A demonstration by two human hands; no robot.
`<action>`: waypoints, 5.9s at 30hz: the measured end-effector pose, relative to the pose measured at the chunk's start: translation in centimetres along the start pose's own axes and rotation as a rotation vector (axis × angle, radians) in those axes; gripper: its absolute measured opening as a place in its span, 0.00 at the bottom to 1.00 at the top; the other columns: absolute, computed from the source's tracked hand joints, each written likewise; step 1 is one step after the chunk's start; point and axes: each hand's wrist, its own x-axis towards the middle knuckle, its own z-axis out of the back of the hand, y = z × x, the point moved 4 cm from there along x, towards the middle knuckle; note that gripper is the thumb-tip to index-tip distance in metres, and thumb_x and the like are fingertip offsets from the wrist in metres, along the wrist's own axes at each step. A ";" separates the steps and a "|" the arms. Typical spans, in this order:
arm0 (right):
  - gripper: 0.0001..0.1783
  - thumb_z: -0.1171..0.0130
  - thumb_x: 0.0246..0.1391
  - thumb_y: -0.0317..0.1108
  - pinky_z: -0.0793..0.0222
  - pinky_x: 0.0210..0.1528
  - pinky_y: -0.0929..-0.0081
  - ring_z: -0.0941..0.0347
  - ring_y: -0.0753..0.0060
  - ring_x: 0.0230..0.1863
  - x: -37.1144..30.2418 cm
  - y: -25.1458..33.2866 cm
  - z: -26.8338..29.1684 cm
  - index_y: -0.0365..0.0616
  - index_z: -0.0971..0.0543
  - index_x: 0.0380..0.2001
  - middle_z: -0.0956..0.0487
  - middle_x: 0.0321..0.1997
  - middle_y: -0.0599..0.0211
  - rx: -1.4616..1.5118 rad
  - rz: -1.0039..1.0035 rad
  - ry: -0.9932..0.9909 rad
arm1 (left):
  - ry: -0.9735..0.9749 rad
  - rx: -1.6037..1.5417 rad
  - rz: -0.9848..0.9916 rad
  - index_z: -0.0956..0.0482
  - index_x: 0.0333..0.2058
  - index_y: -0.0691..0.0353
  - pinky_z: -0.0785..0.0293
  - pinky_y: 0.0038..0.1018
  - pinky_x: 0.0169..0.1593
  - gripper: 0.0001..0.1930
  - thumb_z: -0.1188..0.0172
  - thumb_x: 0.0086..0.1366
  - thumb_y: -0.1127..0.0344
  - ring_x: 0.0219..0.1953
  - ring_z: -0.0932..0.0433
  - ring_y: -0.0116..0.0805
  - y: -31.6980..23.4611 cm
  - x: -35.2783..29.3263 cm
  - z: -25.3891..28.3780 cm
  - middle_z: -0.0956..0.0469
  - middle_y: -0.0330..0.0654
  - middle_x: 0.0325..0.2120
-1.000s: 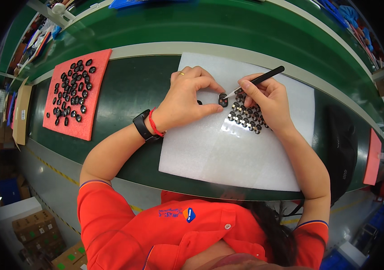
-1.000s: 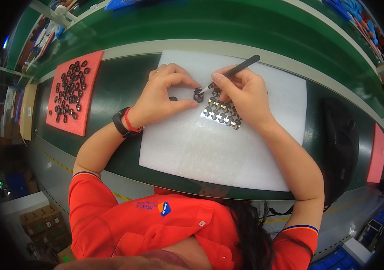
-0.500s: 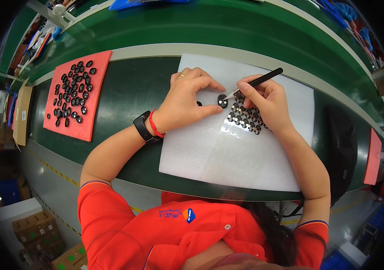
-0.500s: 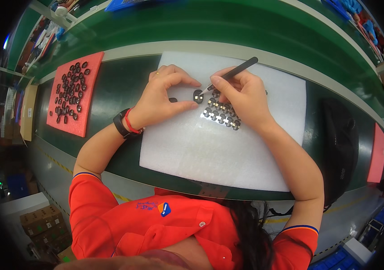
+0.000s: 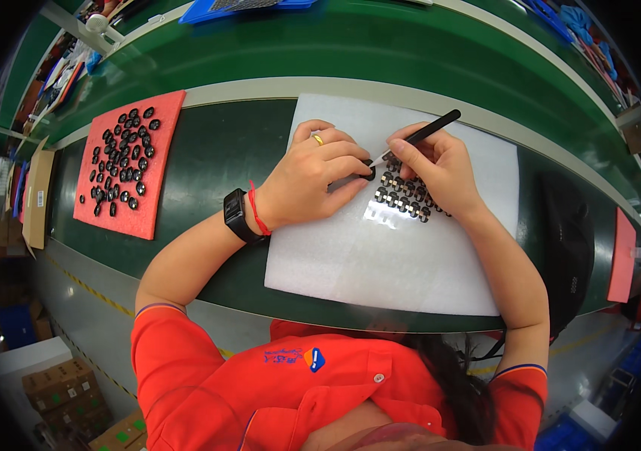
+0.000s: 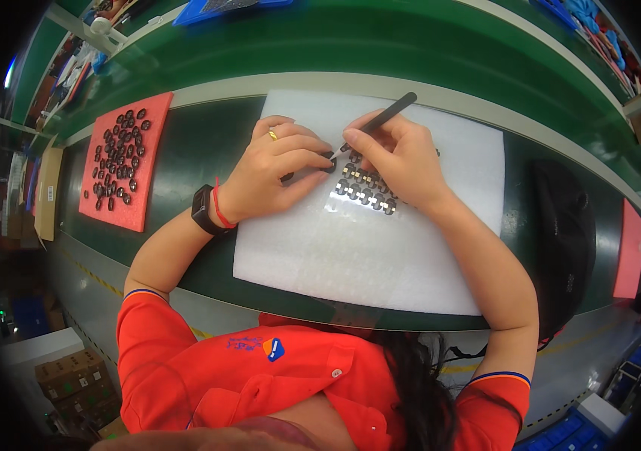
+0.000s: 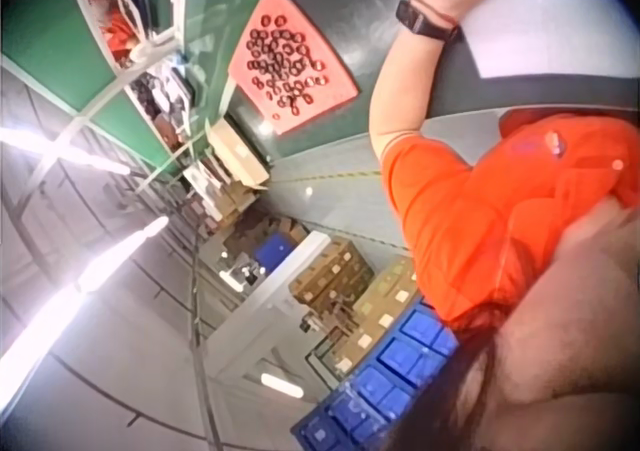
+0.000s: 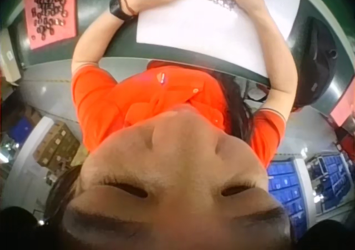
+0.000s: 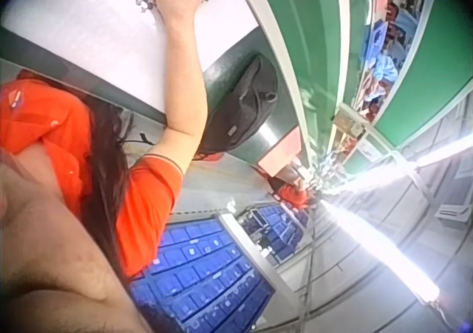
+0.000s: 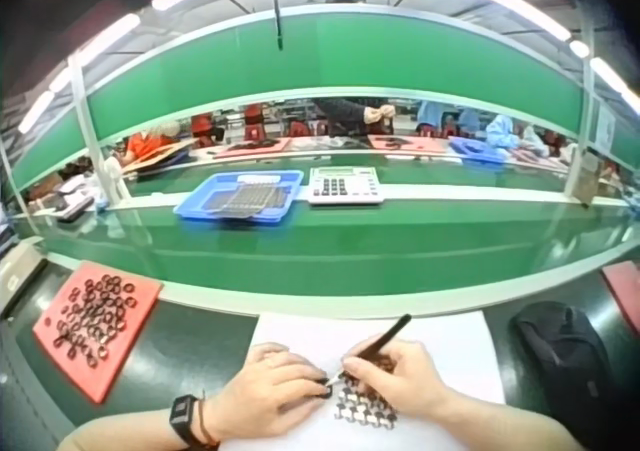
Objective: Assembling small electronic components into a grid pattern on a mounting plate using a specialized tool.
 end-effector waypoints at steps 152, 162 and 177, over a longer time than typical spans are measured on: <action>0.11 0.43 0.55 0.37 0.57 0.16 0.90 0.47 0.93 0.14 -6.4 -0.6 7.5 0.39 0.22 0.33 0.24 0.24 0.75 0.192 -0.050 -0.177 | 0.109 -0.399 -0.074 0.29 0.49 0.62 0.38 0.35 0.52 0.26 0.34 0.51 0.62 0.47 0.32 0.45 -4.2 5.6 -6.2 0.29 0.46 0.43; 0.10 0.44 0.55 0.35 0.54 0.16 0.90 0.46 0.92 0.14 -6.6 -0.7 7.4 0.38 0.22 0.32 0.24 0.24 0.74 0.206 -0.050 -0.177 | 0.148 -0.385 -0.071 0.23 0.40 0.61 0.36 0.34 0.49 0.19 0.33 0.48 0.67 0.41 0.27 0.42 -3.7 5.4 -5.9 0.24 0.43 0.39; 0.07 0.45 0.55 0.28 0.35 0.39 0.83 0.29 0.81 0.34 -8.2 1.4 7.1 0.36 0.24 0.35 0.22 0.34 0.66 -0.237 0.352 -0.193 | 0.143 -0.443 0.044 0.18 0.29 0.61 0.33 0.30 0.41 0.09 0.33 0.45 0.71 0.34 0.25 0.37 -3.3 5.7 -6.6 0.20 0.40 0.29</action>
